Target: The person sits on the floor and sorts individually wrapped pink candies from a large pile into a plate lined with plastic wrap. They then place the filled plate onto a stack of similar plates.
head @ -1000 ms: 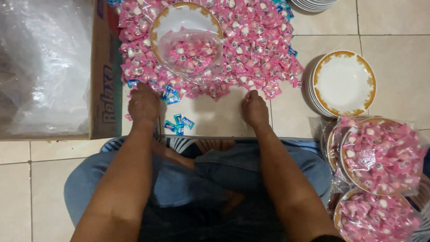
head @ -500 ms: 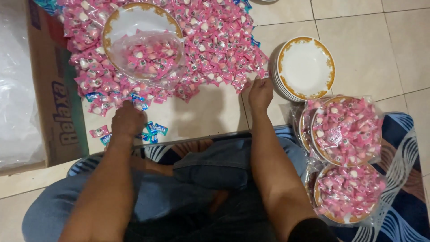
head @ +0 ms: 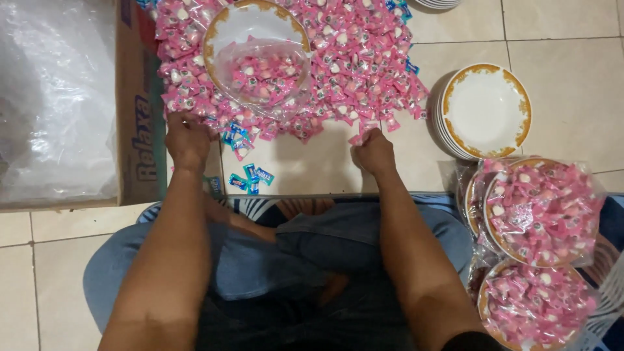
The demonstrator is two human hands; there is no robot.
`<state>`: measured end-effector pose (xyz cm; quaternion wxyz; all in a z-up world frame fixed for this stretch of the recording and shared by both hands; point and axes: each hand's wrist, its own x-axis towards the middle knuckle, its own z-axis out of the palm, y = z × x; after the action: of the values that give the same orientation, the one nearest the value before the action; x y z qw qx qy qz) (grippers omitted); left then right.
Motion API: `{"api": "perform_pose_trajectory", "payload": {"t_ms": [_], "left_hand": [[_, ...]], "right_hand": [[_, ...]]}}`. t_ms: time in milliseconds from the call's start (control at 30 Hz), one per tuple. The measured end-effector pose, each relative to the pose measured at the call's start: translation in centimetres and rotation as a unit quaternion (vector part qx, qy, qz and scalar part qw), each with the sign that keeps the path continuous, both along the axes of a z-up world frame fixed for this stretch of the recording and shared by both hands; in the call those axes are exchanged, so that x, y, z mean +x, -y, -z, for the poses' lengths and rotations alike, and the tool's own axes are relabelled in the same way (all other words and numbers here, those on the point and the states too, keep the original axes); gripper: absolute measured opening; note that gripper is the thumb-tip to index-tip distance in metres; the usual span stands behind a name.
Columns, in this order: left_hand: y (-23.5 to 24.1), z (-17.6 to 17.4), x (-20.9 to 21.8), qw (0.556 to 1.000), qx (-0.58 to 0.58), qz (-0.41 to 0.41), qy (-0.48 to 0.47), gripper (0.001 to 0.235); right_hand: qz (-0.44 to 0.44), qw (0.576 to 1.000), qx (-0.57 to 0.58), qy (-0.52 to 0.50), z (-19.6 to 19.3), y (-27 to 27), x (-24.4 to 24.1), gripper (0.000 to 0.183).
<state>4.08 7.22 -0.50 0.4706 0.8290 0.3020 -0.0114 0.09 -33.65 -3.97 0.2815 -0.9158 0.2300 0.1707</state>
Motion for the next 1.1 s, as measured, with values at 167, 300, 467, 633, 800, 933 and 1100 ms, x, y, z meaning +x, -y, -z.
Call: {"api": "perform_pose_trajectory", "payload": {"t_ms": [167,300,467,633,800,933,1100], "left_hand": [[2.5,-0.4,-2.2,0.958,0.135,0.227,-0.109,0.029],[4.3,1.2,-3.8,0.887,0.221,0.368,-0.170,0.025],[3.5,4.4,-2.5,0.903,0.207,0.345,-0.152,0.026],[6.1,-3.7,-3.2,0.929,0.010,0.299,-0.217,0.037],[8.4,-7.4,-2.8,0.850,-0.501,0.124,-0.103,0.028],[9.5,-6.9,-1.7,0.801,-0.591,0.044,-0.080,0.011],[10.2,-9.9,0.1,0.783,-0.615,-0.095,0.003,0.036]], "right_hand": [[0.015,0.974,0.224,0.033,-1.5,-2.2,-0.7,0.030],[0.123,0.880,0.457,0.036,-4.3,-3.7,-1.7,0.023],[0.193,0.765,0.614,-0.003,-4.9,-2.7,-0.6,0.021],[0.193,0.657,0.729,-0.013,-7.7,-4.3,-1.4,0.068],[0.230,0.621,0.749,-0.014,-10.3,-6.5,-2.6,0.071],[0.230,0.632,0.740,-0.011,-10.6,-8.7,-2.2,0.068],[0.257,0.637,0.727,0.015,-11.5,-13.0,1.2,0.056]]}}
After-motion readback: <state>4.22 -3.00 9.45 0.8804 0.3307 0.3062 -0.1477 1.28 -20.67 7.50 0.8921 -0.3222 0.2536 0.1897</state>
